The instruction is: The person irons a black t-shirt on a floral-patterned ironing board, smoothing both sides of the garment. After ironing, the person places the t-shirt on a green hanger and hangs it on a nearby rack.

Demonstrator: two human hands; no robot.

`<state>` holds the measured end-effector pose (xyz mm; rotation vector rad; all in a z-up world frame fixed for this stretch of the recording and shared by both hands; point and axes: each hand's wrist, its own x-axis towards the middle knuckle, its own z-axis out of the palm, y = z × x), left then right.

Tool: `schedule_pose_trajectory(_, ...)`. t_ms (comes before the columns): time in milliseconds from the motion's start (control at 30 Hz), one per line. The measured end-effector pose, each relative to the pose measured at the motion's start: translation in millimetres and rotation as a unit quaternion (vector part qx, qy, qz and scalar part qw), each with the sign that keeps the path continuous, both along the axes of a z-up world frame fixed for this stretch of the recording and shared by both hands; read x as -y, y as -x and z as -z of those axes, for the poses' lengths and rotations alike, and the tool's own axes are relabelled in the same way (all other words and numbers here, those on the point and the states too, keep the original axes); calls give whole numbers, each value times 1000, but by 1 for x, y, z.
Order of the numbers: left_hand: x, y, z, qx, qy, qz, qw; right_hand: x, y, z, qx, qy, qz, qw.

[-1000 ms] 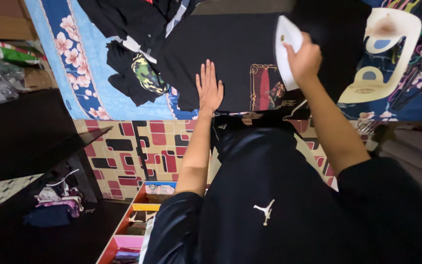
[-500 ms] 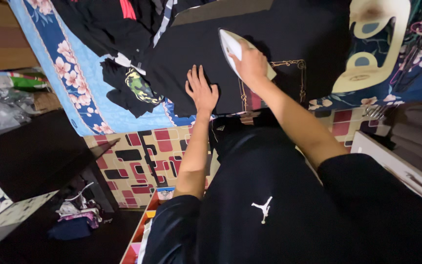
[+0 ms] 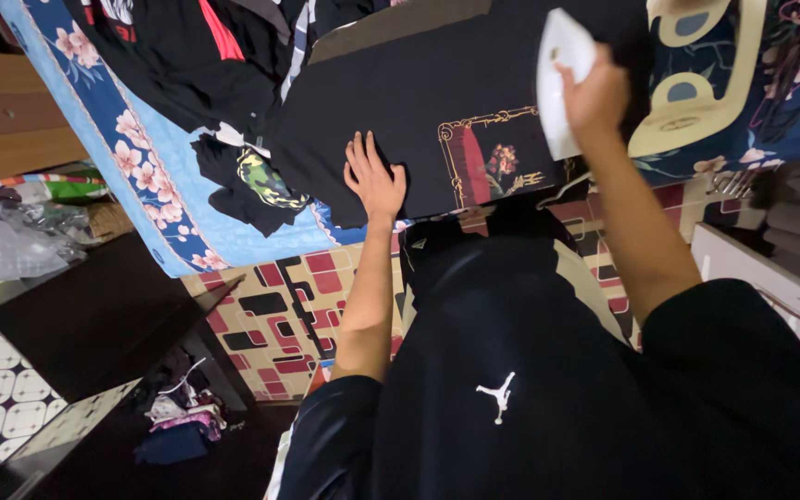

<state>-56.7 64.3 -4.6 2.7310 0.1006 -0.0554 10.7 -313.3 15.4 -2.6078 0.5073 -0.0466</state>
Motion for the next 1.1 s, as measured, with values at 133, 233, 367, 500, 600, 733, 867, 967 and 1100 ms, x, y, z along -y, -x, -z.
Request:
schedule_pose_trajectory(133, 0, 1, 2, 2, 3, -1, 1000, 39, 6, 3, 96, 5, 25, 995)
schedule_pose_trajectory(233, 2, 1, 2, -8, -4, -9, 1000, 45, 5, -4, 100, -75, 37, 991)
schedule_pose_trajectory(367, -1, 0, -1, -5, 2, 1, 1000, 36, 5, -20, 77, -58, 23, 995)
schedule_pose_trajectory(500, -9, 5, -8, 10, 27, 24, 999, 16, 11, -53, 94, -89, -72, 989)
schedule_pose_trajectory(600, -16, 8, -11, 51, 30, -1, 998, -18, 8, -84, 71, -61, -141, 986)
schedule_pose_trajectory(733, -43, 17, 4, 127, 34, -136, 982, -84, -3, -113, -10, -53, -203, 978)
schedule_pose_trajectory(867, -97, 19, 64, 161, 126, -344, 917, -153, -11, -110, -44, -93, -291, 951)
schedule_pose_trajectory(967, -132, 10, 91, 131, 306, -408, 850, -203, -17, -91, -62, -84, -335, 936)
schedule_pose_trajectory(1100, -150, 14, 96, 59, 357, -374, 854, -248, -16, -68, -58, -66, -380, 921)
